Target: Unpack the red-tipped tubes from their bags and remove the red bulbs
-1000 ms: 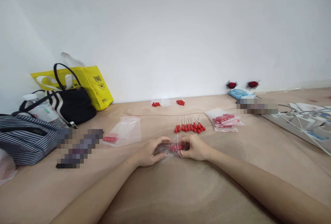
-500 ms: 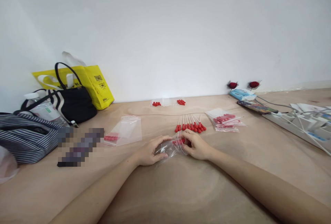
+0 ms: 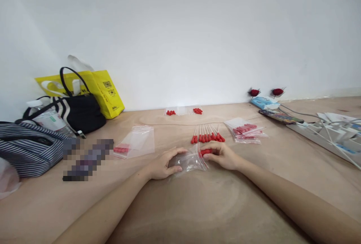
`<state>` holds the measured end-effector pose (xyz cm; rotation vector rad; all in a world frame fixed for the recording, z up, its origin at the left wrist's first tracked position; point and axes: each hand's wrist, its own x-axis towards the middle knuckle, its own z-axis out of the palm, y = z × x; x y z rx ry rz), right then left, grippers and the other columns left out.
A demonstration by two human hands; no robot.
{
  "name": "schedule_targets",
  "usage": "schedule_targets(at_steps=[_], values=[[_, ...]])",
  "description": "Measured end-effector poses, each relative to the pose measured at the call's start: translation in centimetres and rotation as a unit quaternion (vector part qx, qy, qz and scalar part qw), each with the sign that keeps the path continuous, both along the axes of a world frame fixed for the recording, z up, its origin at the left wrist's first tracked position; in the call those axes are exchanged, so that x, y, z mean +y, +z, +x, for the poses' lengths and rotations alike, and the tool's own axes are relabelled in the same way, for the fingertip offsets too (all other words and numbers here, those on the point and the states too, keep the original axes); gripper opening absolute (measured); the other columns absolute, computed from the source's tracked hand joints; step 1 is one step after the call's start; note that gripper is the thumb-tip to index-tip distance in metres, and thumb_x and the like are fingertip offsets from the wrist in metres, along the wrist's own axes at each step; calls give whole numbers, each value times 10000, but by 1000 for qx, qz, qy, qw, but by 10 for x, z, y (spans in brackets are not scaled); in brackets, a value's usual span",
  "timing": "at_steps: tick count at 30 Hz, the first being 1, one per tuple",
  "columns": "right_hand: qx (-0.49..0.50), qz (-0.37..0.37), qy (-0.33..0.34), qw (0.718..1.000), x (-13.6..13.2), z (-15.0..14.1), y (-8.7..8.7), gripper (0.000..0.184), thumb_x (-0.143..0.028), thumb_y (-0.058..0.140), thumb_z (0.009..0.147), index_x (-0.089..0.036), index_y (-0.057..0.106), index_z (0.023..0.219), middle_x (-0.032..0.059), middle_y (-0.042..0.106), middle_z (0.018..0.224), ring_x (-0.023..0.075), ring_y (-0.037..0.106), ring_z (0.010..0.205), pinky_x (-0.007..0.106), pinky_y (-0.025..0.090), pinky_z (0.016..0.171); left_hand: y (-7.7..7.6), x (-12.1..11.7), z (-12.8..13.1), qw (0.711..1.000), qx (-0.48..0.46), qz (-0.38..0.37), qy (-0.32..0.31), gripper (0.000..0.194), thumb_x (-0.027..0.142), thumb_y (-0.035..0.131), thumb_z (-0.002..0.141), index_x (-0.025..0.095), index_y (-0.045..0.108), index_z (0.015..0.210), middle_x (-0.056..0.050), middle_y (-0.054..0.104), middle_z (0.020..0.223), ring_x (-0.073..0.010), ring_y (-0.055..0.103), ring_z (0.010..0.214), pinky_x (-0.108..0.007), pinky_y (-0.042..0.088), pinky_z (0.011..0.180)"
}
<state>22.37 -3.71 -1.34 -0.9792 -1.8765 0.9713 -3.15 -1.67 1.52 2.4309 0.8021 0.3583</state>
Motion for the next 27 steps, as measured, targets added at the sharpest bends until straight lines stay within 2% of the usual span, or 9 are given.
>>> schedule_targets(at_steps=[4,8,11,14,16,18,20,23,27], values=[[98,-143,-23,985,3,23,2,363,-381,660,648,-152,635,928,48,652,813,128,590,688,285,478,677,3,7,-11,1000,19,-14,10,492,343,575,743,250,447,1209,-63,446,1292,-221,364,1214,-404,277,1005],[100,-145,-75,982,8,47,20,337,-387,678,620,-145,655,853,43,656,771,123,582,665,255,472,633,10,14,-25,999,23,-20,12,463,332,620,704,266,514,1151,-56,441,1298,-219,378,1207,-391,304,990],[105,-101,-145,979,13,57,30,331,-416,648,648,-138,650,829,37,648,693,117,567,598,249,461,588,14,10,-21,999,12,32,37,365,291,590,724,255,566,1087,-45,492,1245,-201,454,1135,-362,354,954],[102,-14,-244,964,21,52,28,365,-437,599,692,-130,631,887,53,647,711,139,575,620,271,466,596,9,-4,-4,988,-28,113,105,229,275,498,785,233,618,976,-38,588,1089,-178,527,1020,-340,387,919],[66,60,-287,954,28,40,23,362,-427,565,724,-131,620,927,70,647,771,159,585,672,291,471,628,2,-13,10,981,-48,131,133,218,261,466,800,227,609,962,-38,595,1060,-175,541,986,-328,402,900],[-19,152,-311,938,35,26,17,294,-376,537,757,-146,625,918,76,637,830,173,585,739,301,465,689,-6,-20,20,984,-53,112,131,246,241,451,806,222,563,1024,-44,570,1108,-178,524,1017,-325,400,907],[-137,224,-316,912,43,12,13,240,-302,485,799,-159,620,936,86,614,901,181,572,810,301,444,746,-11,-23,24,989,-49,78,114,305,227,424,821,220,490,1119,-52,542,1160,-176,498,1060,-330,391,921],[-298,253,-284,876,52,-4,10,265,-193,382,845,-157,575,1023,109,565,1001,183,553,851,291,425,755,-12,-22,23,997,-9,44,58,338,244,374,855,252,439,1187,-38,488,1246,-180,419,1162,-390,288,1008],[-364,245,-238,867,56,-19,11,245,-130,372,836,-157,594,936,110,551,973,182,550,829,284,407,744,-8,-18,17,997,67,45,6,371,345,332,882,326,390,1248,-16,295,1390,-223,217,1289,-510,64,1044]])
